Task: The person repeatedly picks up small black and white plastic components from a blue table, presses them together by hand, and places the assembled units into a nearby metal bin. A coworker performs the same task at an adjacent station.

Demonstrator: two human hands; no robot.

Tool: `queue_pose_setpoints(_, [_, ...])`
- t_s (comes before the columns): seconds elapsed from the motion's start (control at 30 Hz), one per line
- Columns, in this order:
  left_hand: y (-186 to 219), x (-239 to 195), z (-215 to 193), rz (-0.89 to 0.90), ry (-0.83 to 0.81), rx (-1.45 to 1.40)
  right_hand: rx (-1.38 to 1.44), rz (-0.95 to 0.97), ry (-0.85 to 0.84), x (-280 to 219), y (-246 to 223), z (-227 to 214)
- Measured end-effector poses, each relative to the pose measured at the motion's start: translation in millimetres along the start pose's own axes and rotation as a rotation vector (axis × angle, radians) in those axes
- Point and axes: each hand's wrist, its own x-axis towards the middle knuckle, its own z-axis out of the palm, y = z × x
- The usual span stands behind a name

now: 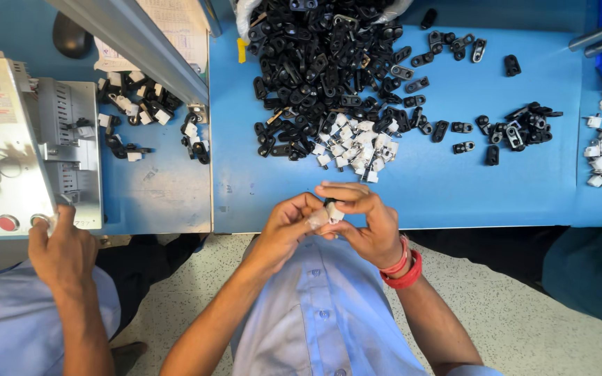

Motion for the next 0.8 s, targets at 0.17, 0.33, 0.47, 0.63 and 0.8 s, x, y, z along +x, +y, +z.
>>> queue_pose_setpoints(0.17, [27,-15,1,0.500,0.178,0.967,-0.239,-0.067,0.119,-1,-7,13])
queue_pose_setpoints(0.33, [27,-25,10,0.386,0.225,0.736,-0.009,-0.004,0.266,3,-10,30])
queue_pose_setpoints(0.47, [5,-4,-1,0.101,0.106,-0.011,-0.141,0.009,0.142,12,-6,15])
queue_pose_setpoints(0.63, [-8,4,2,0.213,0.278,0.214,-0.284,0.107,0.065,14,-14,2])
queue_pose_setpoints(0.8, [-13,-15,27,0.299,0.288,0.171,0.123,0.156,0.320,3,-24,9])
